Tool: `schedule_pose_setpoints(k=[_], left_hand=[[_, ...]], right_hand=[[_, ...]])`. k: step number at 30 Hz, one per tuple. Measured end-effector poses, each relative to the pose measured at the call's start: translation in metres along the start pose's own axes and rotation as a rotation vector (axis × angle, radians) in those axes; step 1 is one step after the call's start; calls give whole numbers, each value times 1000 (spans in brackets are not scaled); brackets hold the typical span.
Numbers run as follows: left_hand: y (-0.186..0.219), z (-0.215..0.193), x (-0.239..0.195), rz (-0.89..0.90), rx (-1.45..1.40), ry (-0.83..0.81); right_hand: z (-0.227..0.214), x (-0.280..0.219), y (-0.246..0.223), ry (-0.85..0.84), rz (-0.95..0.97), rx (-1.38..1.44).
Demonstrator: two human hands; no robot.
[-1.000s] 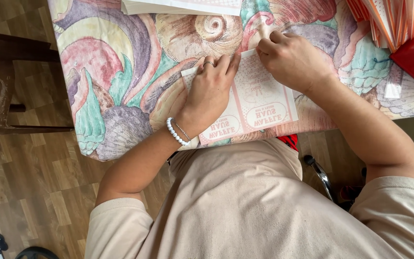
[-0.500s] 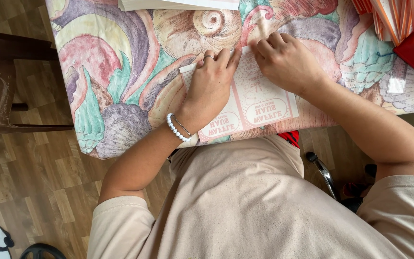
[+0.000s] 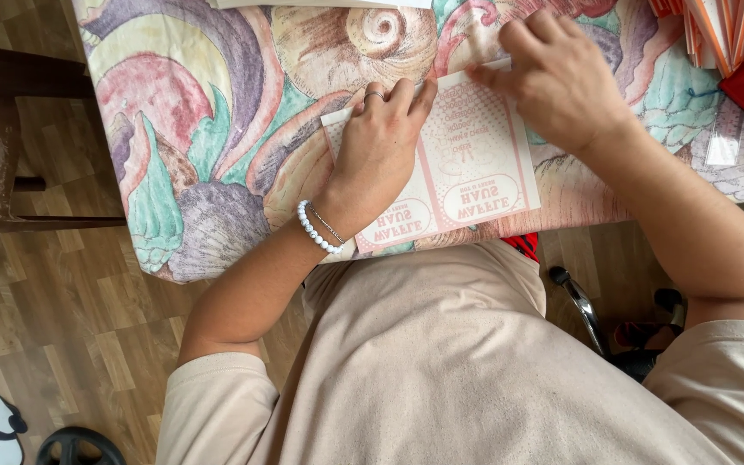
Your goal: Folding flat paper templates into bags and stacking them on a table.
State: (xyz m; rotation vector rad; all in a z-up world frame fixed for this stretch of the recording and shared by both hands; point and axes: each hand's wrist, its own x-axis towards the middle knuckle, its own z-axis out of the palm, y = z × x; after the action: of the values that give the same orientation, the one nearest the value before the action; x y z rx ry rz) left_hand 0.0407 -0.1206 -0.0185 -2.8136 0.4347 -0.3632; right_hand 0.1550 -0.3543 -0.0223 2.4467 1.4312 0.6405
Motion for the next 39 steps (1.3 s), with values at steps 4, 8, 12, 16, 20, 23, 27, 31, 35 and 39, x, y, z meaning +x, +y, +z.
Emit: schedule_pose_setpoints(k=[4,8,12,16,20,23,27,31,35,39], left_hand=[[0,1,0,-1,7,-15],[-1,2,-1,-1,-14,-21],[0,3,1,14,5,-22],[-7,-2,12,4,-97,18],[-12,19,34,-14,-469,24],[-13,39,51,-42,-557,-60],[-16,75,65,-78,-634,-239],[-6,84,67,-108,-681,-221],[-22,20,46,-114,-965,-92],[-38,-35,4,-257,-1420,192]], right_hand=[[11,-14,11,116,23,65],[22,-27,19,138,81,106],[28,-34,26,139,129,157],[2,-43,37,255,151,250],[-42,-59,22,478,338,677],[-44,-77,1,538,485,869],[-33,-90,-35,544,724,1080],[-29,-91,-48,552,739,1135],[-34,-91,-44,700,810,1248],[-32,-85,-27,828,605,1587]])
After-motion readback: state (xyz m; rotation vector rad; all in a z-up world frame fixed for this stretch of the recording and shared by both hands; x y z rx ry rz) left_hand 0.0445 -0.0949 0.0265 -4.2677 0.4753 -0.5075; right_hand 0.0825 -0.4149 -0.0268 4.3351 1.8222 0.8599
